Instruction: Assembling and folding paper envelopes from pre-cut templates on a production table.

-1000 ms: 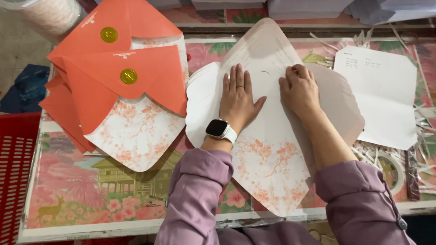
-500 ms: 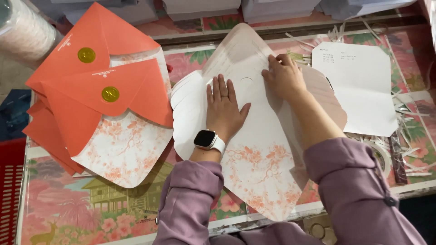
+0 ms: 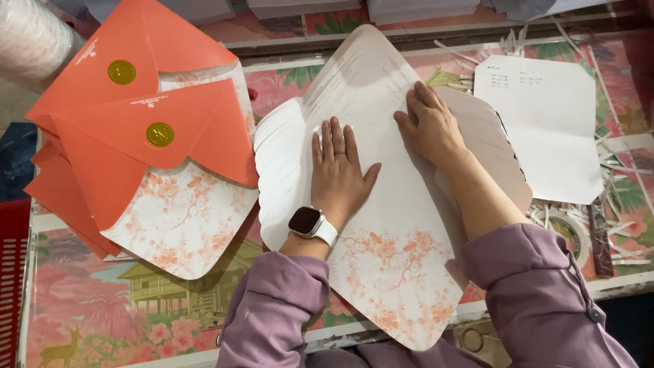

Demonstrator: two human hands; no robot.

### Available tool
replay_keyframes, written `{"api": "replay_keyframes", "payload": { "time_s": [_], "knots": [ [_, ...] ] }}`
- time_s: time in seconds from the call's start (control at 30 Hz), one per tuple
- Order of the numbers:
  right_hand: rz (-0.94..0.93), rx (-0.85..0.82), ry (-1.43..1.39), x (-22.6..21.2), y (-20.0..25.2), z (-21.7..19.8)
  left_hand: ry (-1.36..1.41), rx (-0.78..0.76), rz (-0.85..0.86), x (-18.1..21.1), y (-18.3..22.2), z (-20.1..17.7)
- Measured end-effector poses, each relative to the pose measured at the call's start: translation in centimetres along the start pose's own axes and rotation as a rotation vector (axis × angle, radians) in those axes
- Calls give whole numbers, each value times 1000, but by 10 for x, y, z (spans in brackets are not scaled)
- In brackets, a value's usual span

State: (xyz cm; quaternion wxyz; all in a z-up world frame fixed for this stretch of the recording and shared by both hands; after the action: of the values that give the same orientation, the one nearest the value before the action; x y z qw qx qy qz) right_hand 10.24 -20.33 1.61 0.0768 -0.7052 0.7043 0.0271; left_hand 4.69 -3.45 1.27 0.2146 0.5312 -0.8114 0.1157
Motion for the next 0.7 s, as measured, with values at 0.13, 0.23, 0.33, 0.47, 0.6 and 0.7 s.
{"api": "replay_keyframes", "payload": {
  "time_s": [0.13,0.23,0.33,0.47,0.6,0.7],
  "knots": [
    [-27,89,105,3,-2,7,6,19,7,0,0,-2],
    [-62,133,166,7,-3,10,2,15,6,0,1,1],
    [-67,154,157,2,0,6,11,20,9,0,2,-1],
    [-63,134,81,3,7,6,13,14,6,2,9,1],
    [-60,64,-35,1,12,1,9,24,6,4,14,3],
    [-64,77,-2,8,7,6,13,15,5,4,16,3]
  ]
}}
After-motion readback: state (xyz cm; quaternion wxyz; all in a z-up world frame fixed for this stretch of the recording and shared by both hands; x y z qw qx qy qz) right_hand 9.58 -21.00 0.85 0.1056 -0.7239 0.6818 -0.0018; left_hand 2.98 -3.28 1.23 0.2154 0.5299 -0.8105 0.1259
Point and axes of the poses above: each hand's wrist, its own y-axis away from the middle knuckle, its own z-axis out of the palm, x = y × z, the point moved 9 cm from there along -y, towards the middle knuckle, and after that the axes turned 12 degrees about y, right-handed, at the moved point
